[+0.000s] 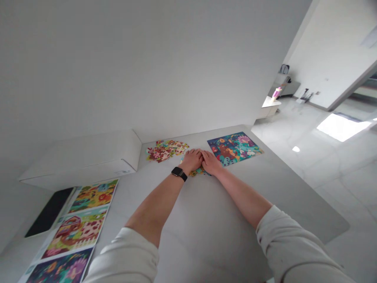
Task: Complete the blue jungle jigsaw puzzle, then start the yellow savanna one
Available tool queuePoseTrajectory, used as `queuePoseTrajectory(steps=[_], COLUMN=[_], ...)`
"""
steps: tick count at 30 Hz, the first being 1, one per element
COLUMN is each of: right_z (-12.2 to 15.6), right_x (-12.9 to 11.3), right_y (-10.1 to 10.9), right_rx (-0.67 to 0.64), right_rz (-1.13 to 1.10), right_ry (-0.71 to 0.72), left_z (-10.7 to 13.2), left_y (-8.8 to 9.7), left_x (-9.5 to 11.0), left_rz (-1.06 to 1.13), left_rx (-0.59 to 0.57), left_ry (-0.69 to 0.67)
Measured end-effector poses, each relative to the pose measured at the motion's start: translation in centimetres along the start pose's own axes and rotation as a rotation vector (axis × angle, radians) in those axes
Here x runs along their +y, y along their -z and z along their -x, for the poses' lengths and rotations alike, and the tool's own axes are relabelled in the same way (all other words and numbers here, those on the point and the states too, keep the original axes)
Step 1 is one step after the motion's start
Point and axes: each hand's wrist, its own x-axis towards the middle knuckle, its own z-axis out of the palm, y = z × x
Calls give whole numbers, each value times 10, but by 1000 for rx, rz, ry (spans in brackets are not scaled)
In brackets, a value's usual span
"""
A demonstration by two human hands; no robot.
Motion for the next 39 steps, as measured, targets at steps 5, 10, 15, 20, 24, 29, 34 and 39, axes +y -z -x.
queuePoseTrajectory(steps=[5,10,15,20,24,29,34,39], right_z=[10,12,-1,-9,6,34,34,28], right_x=[-21,-56,-95,-100,-71,-41,-40,-48], right_y=[-5,-17,-31,-29,-16,-12,-21,-21], right_rx=[-30,-45,-35,11,39,-160,-102,-16], right_rz=[23,16,-38,-139,-153,-87,-118,-115], right_ry=[0,44,76,97,81,139,136,88], left_z=[25,62,93,128,171,206,208,213], left_y=[2,6,13,29,37,29,23,30], left_x=[-8,-28,-61,-76,-71,-73,-80,-67], left_rz=[-28,-39,-11,24,78,153,221,214], left_rx=[7,39,73,124,104,55,142,180], left_ry=[-18,2,34,122,188,267,316,377])
